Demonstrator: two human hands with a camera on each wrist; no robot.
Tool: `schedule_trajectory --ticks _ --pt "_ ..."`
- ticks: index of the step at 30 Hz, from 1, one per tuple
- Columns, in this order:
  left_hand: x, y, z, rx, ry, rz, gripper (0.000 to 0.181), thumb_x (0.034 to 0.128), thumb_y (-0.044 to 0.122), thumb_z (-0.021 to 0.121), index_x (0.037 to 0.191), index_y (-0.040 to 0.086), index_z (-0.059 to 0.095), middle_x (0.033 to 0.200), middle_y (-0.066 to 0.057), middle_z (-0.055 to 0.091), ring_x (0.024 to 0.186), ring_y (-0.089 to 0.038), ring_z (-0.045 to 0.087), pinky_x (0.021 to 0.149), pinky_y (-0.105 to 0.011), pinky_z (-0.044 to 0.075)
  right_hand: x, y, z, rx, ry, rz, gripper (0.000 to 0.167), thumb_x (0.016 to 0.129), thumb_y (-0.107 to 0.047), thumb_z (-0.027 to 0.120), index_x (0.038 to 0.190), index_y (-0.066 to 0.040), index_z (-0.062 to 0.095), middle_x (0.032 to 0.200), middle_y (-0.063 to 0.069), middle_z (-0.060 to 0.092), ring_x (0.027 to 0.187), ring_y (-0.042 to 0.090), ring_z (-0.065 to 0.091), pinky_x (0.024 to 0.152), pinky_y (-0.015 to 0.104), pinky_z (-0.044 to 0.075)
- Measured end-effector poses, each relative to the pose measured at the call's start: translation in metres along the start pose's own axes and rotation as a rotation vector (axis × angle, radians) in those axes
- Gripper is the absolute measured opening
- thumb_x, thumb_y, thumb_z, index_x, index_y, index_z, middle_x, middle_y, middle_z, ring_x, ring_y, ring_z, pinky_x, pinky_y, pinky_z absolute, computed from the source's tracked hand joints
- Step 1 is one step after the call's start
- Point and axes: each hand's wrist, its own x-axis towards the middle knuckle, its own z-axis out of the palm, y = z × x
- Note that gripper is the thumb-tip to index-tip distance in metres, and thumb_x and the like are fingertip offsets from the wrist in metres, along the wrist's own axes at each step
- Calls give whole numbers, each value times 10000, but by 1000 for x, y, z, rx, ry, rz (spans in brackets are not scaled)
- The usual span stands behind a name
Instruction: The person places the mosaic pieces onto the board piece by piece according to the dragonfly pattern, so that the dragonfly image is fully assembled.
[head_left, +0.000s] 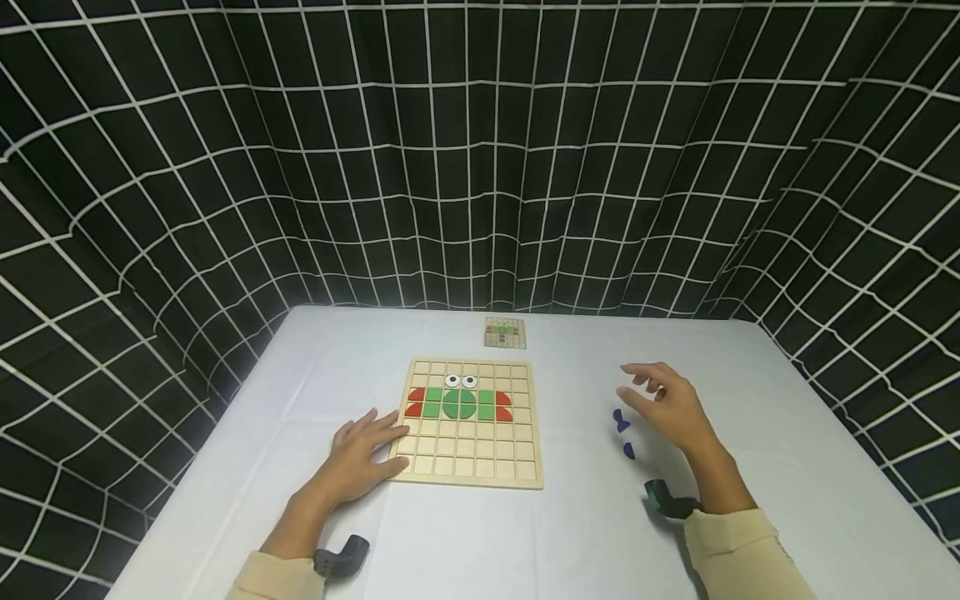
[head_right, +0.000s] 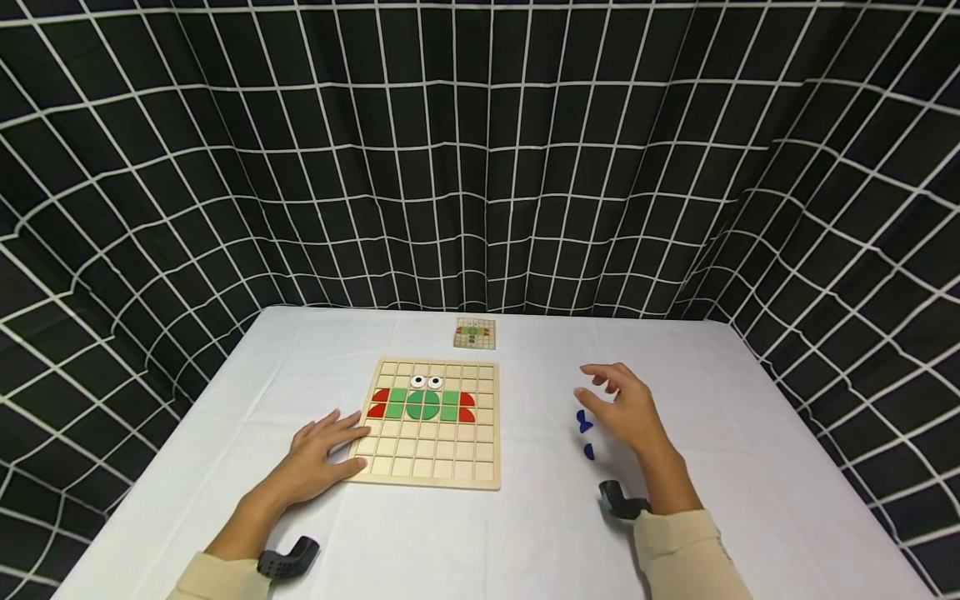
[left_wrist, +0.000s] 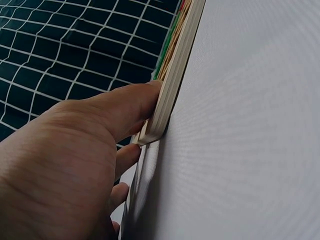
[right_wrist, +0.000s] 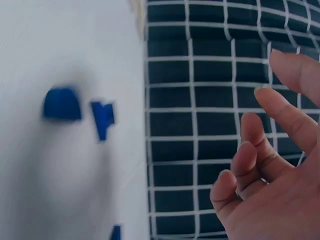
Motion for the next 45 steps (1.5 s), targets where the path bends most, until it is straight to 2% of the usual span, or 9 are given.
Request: schedule_trajectory --ticks 6,12,14,17,19,24,27,35,45 --pt "0 1 0 -8 5 7 520 848 375 726 1312 170 615 1481 -51 421 1425 -334 184 1125 -542 20 -4 22 1 5 -93 66 397 890 -202 719 1233 -27 624 1010 176 595 867 280 476 675 380 404" --pt "1 0 2 1 -1 9 525 848 409 718 1313 188 614 1485 -31 417 1427 -326 184 1124 -550 20 -9 38 6 24 -186 144 438 908 -242 700 1265 -10 596 1041 181 589 908 296 493 687 394 442" --pt "1 -1 2 5 -3 8 526 847 417 717 1310 189 616 1483 -34 419 1425 -332 186 1122 -556 23 -11 42 8 23 -219 166 452 916 -272 688 1275 -15 588 1081 198 591 972 352 525 749 459 482" --pt "1 -1 2 10 -2 6 524 847 422 716 1307 190 619 1478 -40 426 1423 -337 189 1120 -559 27 -13 44 12 15 -253 191 459 919 -280 680 1282 -17 582 1151 251 582 1076 449 527 849 580 471" --pt "1 0 1 14 4 7 526 845 423 716 1308 191 618 1477 -43 428 1422 -339 193 1119 -563 30 -13 45 14 -16 -254 203 451 912 -276 687 1275 -26 592 1166 257 583 1106 459 524 876 609 452" --pt "0 -1 0 5 15 17 524 843 398 725 1306 177 620 1474 -52 431 1419 -343 200 1116 -565 32 -11 44 20 -99 -250 194 422 878 -239 715 1229 -22 625 1056 189 604 968 358 567 774 515 502" --pt "-1 -1 -1 4 12 22 521 844 391 725 1305 171 620 1473 -57 431 1417 -349 201 1115 -565 33 -11 43 23 -134 -264 189 401 869 -229 718 1198 -13 641 1031 164 601 938 333 571 754 495 508" --pt "-1 0 -1 2 17 31 520 840 377 733 1301 165 621 1470 -67 435 1413 -358 210 1113 -572 36 -12 45 24 -146 -275 166 320 871 -201 715 1122 -7 675 1027 148 594 940 336 574 778 509 502" --pt "0 0 0 11 15 21 527 834 390 735 1304 181 619 1474 -62 430 1414 -351 210 1115 -570 37 -13 45 24 -155 -268 189 268 863 -211 716 1043 -15 682 1032 161 602 931 344 575 786 518 500"
